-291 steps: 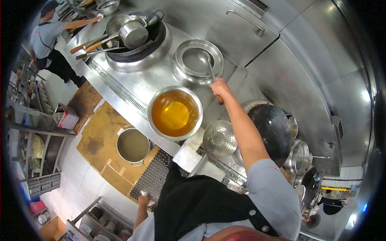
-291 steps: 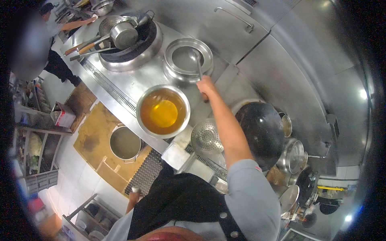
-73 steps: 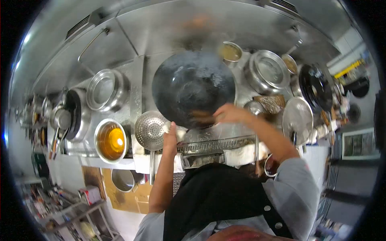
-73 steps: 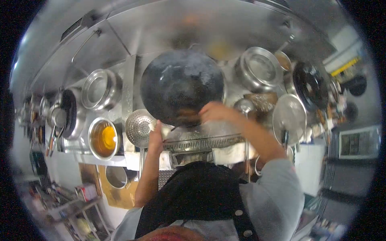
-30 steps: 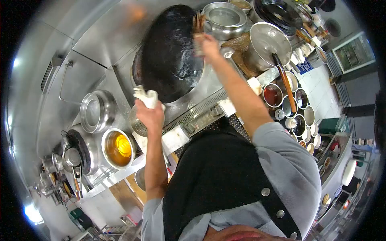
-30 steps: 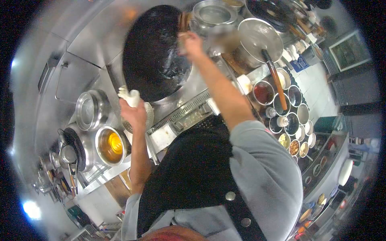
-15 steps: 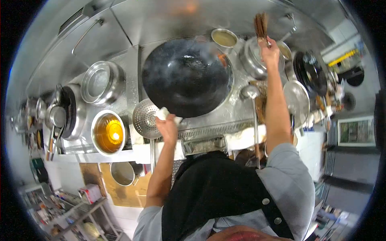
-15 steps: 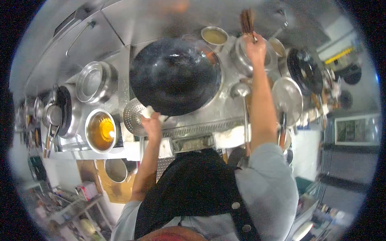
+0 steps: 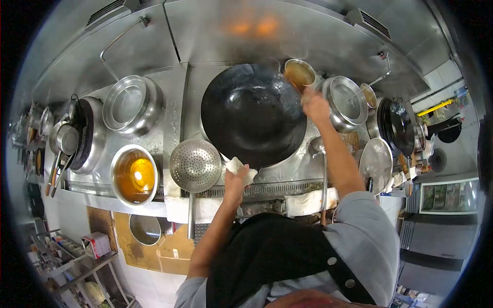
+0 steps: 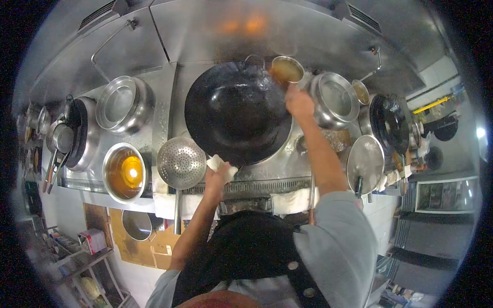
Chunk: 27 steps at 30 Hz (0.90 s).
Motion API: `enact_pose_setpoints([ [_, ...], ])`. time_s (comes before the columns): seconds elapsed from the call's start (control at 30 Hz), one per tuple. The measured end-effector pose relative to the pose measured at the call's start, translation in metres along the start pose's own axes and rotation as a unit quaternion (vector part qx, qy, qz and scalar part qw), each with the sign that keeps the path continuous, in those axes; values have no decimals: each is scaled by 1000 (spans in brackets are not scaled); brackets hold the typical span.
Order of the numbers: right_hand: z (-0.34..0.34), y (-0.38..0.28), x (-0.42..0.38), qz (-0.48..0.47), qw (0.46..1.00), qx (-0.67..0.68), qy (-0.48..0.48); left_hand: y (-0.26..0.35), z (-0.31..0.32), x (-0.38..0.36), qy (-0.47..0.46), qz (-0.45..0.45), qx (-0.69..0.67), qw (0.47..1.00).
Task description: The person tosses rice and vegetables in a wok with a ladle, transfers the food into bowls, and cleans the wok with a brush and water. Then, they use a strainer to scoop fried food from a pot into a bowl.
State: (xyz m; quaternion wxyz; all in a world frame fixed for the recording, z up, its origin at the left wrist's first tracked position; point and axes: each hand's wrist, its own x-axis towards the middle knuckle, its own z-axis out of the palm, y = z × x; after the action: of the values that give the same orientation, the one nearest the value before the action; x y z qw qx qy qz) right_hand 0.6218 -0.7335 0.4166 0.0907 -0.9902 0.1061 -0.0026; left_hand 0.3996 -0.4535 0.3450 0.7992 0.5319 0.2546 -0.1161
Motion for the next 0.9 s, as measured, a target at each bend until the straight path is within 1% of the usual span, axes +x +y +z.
enact_pose_setpoints([
  [0.03,12,-2,15,52,971,93,215,-1,0,0,2,2,-3,1000],
  [0.07,68,-1,34,-12,958,205,200,-3,0,0,8,-4,-1,1000],
  [0.1,118,-12,47,-73,928,315,185,-4,-1,1,11,-9,5,1000],
  [0.13,125,-60,6,-95,940,297,141,-10,-4,5,8,-6,8,1000],
  [0.17,153,-86,-22,-195,938,286,21,-20,-11,8,-17,2,24,1000],
  [0.2,158,-125,-67,-159,916,364,-54,-23,-15,14,-41,15,39,998],
  [0.23,167,-142,-96,-144,866,458,-141,-18,-15,14,-44,20,44,998],
  [0.3,146,-120,-113,-256,800,490,-232,-10,-14,7,-43,-29,17,999],
  [0.33,137,-91,-92,-281,845,386,-241,-16,-22,9,-53,-27,56,997],
  [0.37,128,-54,-60,-223,895,275,-272,-15,-22,7,-57,-27,64,996],
  [0.4,78,-34,-35,-173,966,69,-179,-12,-20,6,-56,-23,67,996],
  [0.43,48,-7,-3,-83,989,-4,-120,-11,-18,6,-52,-19,67,996],
  [0.47,52,22,22,-31,994,51,86,-11,-17,8,-50,-14,68,996],
  [0.5,60,17,38,-35,994,54,89,-14,-17,12,-43,-14,57,997],
  [0.53,71,8,46,-26,948,240,208,-20,-16,11,-36,-17,48,998],
  [0.57,87,-1,44,-7,853,416,316,-24,-17,8,-35,-19,57,998],
  [0.6,109,-15,28,-125,892,367,233,-24,-16,8,-34,-13,43,998],
  [0.63,137,-50,11,-90,978,181,44,-24,-12,9,-34,-6,27,999],
  [0.67,124,-78,-26,-194,962,161,-109,-28,-8,9,-25,10,6,1000],
  [0.7,145,-95,-65,-191,896,369,-156,-24,-4,9,-28,16,14,999],
  [0.73,119,-101,-97,-221,849,411,-248,-20,-4,5,-9,-8,12,1000],
  [0.77,117,-90,-117,-244,811,436,-303,-21,-3,1,11,-33,8,999],
  [0.8,111,-67,-111,-343,790,382,-334,-26,-5,3,-6,-4,8,1000],
  [0.83,117,-36,-84,-331,761,329,-451,-30,-5,2,-8,-6,13,1000],
  [0.87,54,-4,-57,-228,773,248,-538,-32,-5,2,-4,-6,23,1000],
  [0.9,-9,14,-37,-204,867,75,-448,-31,-3,3,-3,-4,33,999],
])
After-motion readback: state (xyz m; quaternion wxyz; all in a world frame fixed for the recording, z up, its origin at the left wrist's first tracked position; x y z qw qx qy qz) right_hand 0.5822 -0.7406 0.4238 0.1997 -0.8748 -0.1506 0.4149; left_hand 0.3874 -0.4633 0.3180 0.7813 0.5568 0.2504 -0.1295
